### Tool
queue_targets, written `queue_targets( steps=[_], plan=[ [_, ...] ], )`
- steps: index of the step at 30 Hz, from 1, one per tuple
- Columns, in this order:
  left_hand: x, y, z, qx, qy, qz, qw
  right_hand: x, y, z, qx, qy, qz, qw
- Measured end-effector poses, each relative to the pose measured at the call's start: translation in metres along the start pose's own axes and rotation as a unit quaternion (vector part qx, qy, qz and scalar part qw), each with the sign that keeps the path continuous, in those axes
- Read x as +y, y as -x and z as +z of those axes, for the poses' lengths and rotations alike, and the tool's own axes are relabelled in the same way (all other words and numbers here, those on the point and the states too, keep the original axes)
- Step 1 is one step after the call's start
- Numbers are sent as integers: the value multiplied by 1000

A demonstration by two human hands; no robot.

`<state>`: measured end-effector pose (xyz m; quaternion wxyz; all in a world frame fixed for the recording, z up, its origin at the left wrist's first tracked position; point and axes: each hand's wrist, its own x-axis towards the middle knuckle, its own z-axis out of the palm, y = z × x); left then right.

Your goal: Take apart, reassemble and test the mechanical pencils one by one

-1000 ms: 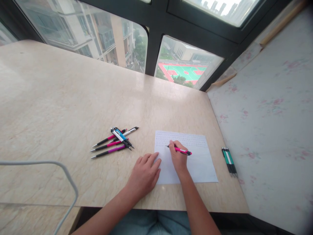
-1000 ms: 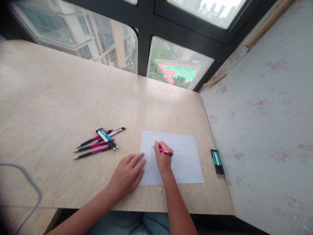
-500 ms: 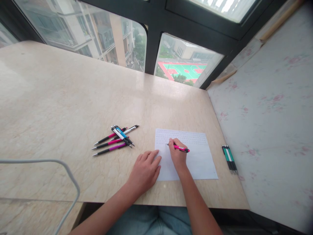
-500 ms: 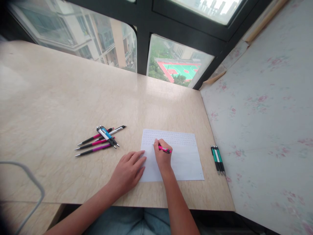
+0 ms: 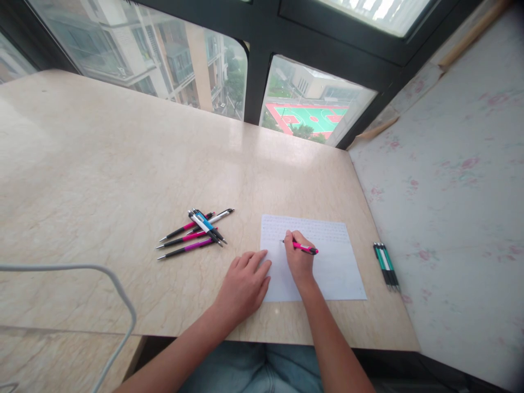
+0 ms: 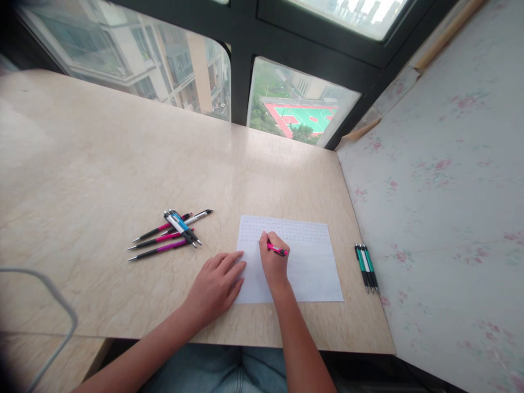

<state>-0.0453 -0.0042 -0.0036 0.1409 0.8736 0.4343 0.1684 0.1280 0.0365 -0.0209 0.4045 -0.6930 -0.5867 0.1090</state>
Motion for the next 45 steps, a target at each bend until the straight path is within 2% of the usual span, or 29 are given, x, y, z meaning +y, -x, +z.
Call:
queue_targets(
  steps=[11, 14, 16, 18, 21, 24, 27, 32, 38, 41, 45],
  plan=[
    [0, 0, 0, -8, -4, 0, 1000, 2, -1, 0, -3, -27, 12, 1000],
    [0, 0, 0, -5, -2, -1, 1000, 6, -1, -2, -7, -75, 40, 996],
    [-1, 0, 0, 1, 2, 0, 1000, 9, -2, -5, -9, -154, 92, 984],
    [-1, 0, 0, 6, 5, 3, 1000, 13, -4, -9, -12, -247, 140, 959],
    [-2, -1, -1, 8, 4, 8, 1000, 15, -9, -13, -18, -356, 166, 919],
    [-3, -2, 0, 11, 4, 7, 1000, 12, -13, -19, -36, -409, 179, 894],
    [-4, -3, -1, 19, 3, 8, 1000, 8, -7, -31, -59, -422, 190, 884],
    [-3, -4, -2, 20, -7, 15, 1000, 5, 16, -55, -71, -392, 208, 894],
    [-2, -5, -2, 18, -21, 20, 999, 8, 33, -73, -31, -386, 212, 897],
    [-2, -5, -2, 25, -20, 24, 999, 10, 39, -78, -27, -356, 203, 912],
    [-2, -4, -1, 43, -18, 32, 998, 20, 46, -88, -79, -254, 191, 945]
  ],
)
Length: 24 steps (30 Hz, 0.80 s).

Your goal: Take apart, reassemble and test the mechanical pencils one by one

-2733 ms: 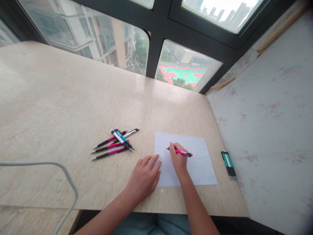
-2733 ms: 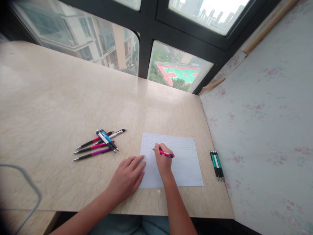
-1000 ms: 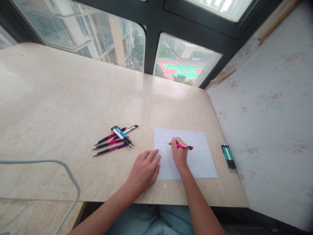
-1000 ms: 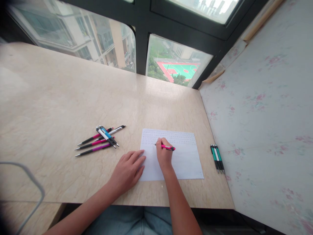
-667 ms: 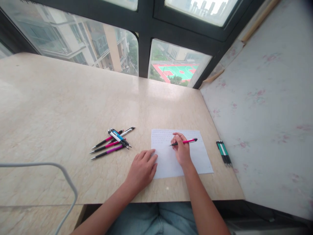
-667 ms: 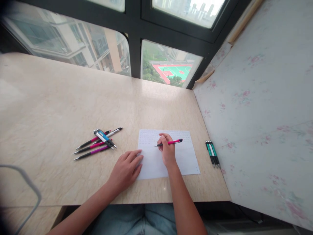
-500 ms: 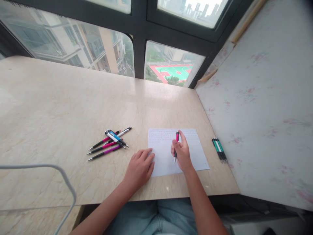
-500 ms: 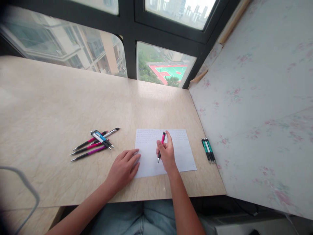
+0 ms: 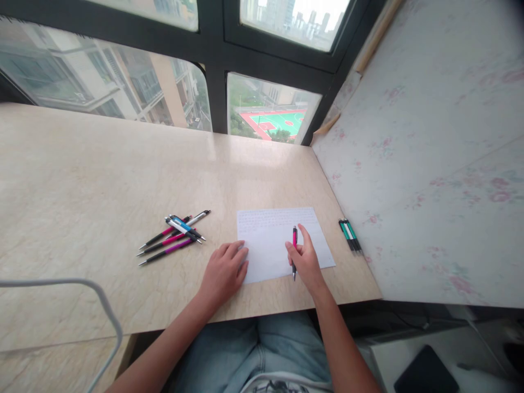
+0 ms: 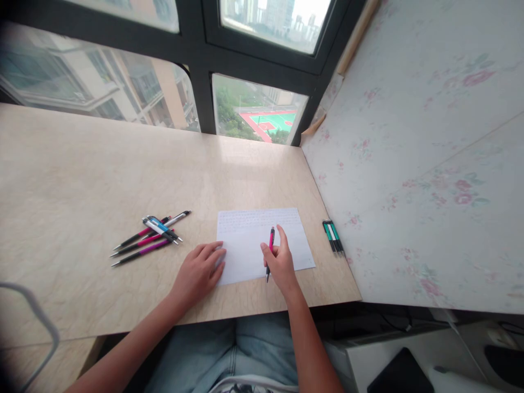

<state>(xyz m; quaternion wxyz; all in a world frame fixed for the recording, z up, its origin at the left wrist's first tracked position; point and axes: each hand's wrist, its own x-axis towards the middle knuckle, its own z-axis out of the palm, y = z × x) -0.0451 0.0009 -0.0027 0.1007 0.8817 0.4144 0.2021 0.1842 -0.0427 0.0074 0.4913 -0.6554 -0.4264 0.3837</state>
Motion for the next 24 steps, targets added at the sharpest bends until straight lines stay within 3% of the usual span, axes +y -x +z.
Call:
queue_targets(
  steps=[3, 6, 9, 14, 24],
  plan=[
    [0, 0, 1, 3, -7, 5, 1000, 7, 0, -15, 8, 147, -27, 989],
    [-1, 0, 2, 1, -14, 6, 1000, 14, -3, -29, 54, 297, -75, 950],
    [-1, 0, 2, 4, -14, 7, 1000, 18, -6, -38, 75, 381, -97, 917],
    [0, 1, 1, 21, -5, 8, 1000, 22, -1, -37, 73, 400, -110, 907],
    [0, 1, 1, 10, -26, 11, 1000, 13, 16, -11, 68, 411, -67, 906]
  ],
)
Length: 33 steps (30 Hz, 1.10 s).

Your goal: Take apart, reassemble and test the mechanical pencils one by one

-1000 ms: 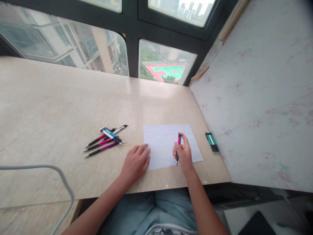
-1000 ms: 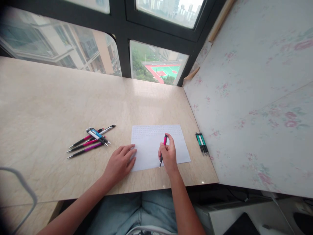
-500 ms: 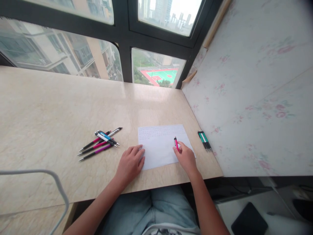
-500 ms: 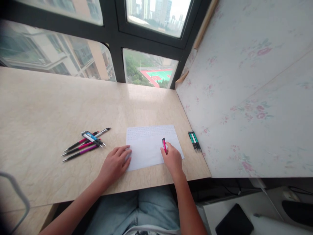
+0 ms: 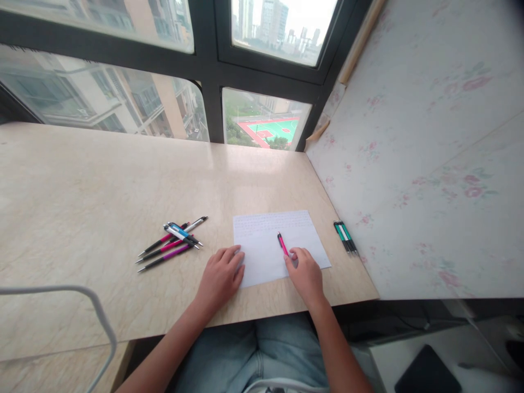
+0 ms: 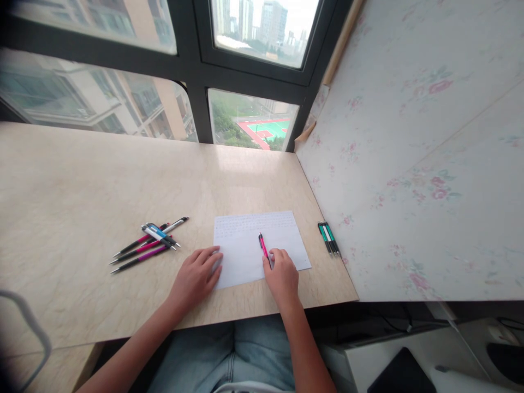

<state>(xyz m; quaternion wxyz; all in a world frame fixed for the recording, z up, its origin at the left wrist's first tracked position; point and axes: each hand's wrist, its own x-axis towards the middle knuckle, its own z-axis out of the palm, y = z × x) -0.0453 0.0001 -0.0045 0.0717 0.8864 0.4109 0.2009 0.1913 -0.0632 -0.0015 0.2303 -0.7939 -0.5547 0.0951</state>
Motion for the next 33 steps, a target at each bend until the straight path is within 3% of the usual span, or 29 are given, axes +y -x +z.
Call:
queue_targets(
  steps=[8, 20, 33],
  plan=[
    [-4, 0, 4, 16, 15, 5, 1000, -3, -5, 3, 2, 29, 56, 998],
    [-5, 0, 5, 0, -6, 4, 1000, 94, -36, -46, 127, 158, 138, 969],
    [-6, 1, 4, -4, -13, 10, 1000, 110, -58, -52, 130, 236, 165, 949]
  ],
)
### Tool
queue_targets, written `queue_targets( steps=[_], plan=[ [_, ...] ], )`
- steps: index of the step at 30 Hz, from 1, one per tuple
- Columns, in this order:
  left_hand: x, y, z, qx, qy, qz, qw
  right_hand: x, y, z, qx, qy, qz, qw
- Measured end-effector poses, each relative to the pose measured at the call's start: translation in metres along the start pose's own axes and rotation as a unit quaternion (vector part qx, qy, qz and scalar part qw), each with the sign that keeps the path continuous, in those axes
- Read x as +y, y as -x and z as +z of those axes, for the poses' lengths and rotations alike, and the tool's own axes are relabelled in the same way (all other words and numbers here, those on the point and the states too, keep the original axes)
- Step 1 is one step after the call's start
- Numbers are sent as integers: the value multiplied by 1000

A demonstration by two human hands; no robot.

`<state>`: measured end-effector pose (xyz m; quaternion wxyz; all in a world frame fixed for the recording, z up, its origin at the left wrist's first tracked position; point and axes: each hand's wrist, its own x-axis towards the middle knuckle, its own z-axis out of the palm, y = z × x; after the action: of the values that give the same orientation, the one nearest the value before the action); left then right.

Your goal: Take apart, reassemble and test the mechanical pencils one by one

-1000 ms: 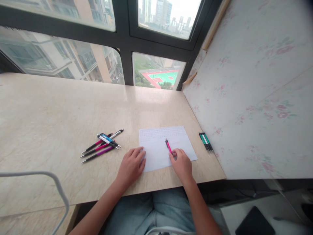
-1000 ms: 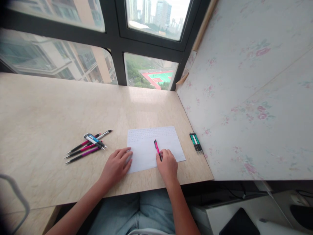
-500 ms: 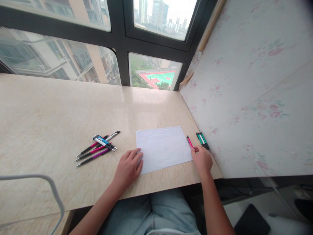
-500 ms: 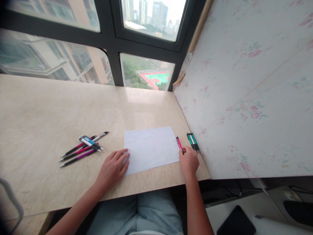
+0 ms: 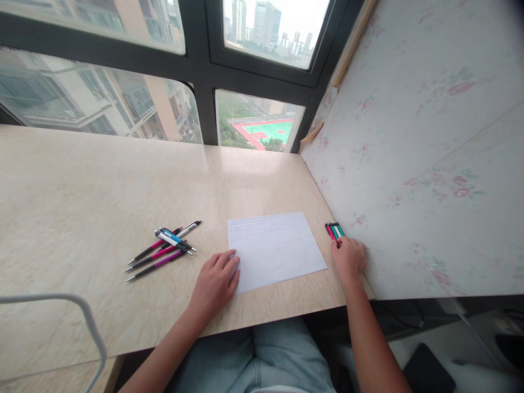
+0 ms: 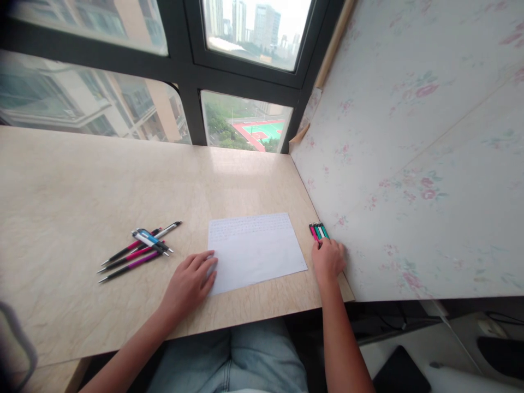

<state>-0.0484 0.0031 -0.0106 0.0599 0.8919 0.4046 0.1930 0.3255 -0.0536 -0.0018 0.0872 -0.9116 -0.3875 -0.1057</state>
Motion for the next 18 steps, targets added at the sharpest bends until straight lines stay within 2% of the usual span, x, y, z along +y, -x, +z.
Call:
queue_targets(
  steps=[12, 15, 18],
  plan=[
    [4, -2, -3, -3, 18, -16, 1000, -2, 3, 1, 20, 2, 9, 1000],
    [5, 0, -5, 1, 37, -25, 999, -5, 9, 3, 47, -38, -17, 998],
    [6, 3, -5, 17, 66, -34, 997, -17, 22, 8, 54, -114, -87, 988]
  ],
)
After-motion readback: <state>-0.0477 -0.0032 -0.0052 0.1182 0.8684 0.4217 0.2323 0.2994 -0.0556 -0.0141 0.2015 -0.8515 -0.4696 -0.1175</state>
